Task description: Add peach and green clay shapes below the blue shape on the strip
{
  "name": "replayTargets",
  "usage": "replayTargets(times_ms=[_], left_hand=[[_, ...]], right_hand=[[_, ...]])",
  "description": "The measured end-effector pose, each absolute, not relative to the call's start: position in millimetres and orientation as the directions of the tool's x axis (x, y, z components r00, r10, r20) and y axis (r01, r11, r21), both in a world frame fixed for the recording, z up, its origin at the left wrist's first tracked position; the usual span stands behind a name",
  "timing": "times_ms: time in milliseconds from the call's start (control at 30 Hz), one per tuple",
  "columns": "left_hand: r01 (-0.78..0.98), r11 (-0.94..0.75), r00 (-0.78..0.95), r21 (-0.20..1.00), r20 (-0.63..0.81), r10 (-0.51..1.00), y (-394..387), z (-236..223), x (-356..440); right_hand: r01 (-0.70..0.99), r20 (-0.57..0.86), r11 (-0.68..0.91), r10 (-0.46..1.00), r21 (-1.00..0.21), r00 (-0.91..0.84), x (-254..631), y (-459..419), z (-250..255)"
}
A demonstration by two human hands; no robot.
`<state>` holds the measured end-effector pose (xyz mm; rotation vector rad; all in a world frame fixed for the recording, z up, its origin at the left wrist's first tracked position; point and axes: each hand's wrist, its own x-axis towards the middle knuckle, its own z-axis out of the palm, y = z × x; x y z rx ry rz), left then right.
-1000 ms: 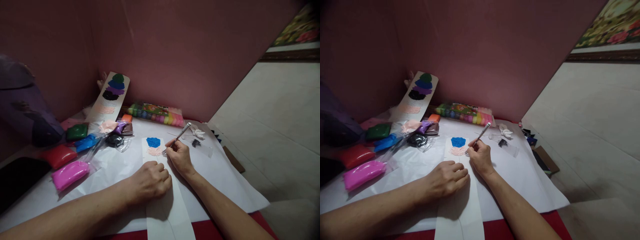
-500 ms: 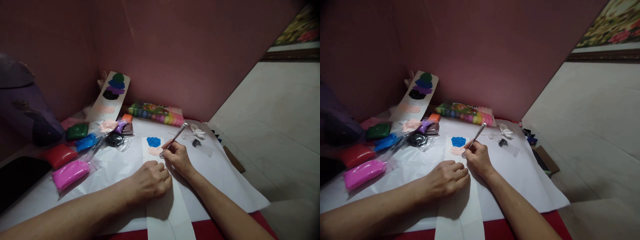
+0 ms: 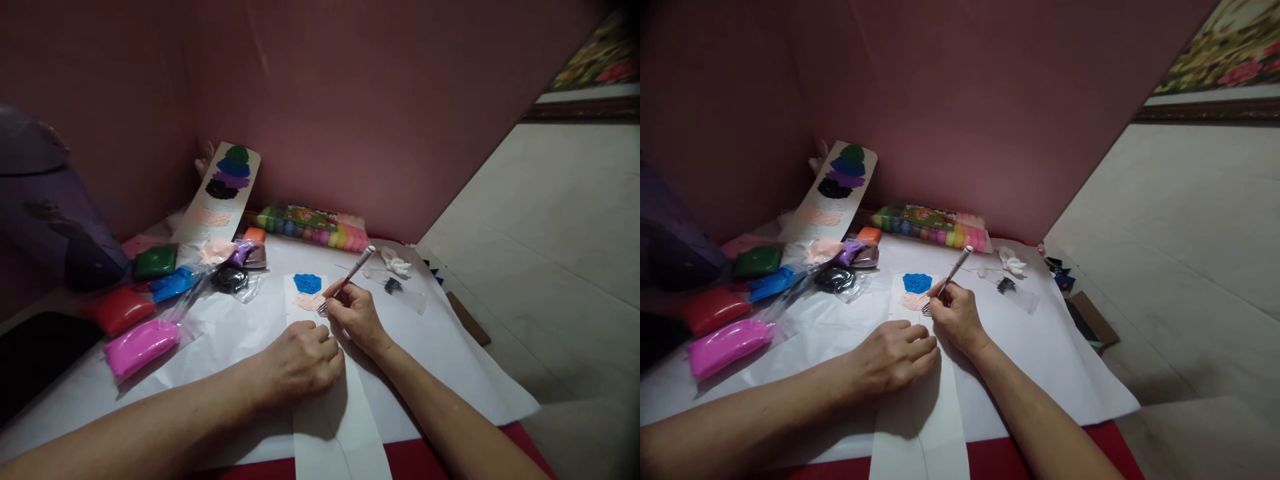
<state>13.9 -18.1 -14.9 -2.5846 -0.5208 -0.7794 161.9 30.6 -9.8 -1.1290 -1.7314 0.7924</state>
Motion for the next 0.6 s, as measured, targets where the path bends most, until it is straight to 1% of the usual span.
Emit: replayTargets(times_ms=[133,300,600], left_hand=[[0.450,-0.856,0.774,-0.255,0.590,0.231,-18.1,-14.9,14.0],[0.460,-0.848,0.769,-0.265,0.597,0.230,-18.5,-13.8,13.8],[0.451,-0.852,0.781,-0.266,0.580,0.232,-18.6,-12.2,13.7]], right_hand=[[0.362,0.334,0.373,0.928,-0.854,-0.167,162.1,31.6,-10.1],[0.344,0.362,0.360,0.930,-0.867,-0.061,161.5,33.6,-10.0],[0.380,0.356,0.371,0.928,-0.848,-0.113,161.6,32.9,-9.2]])
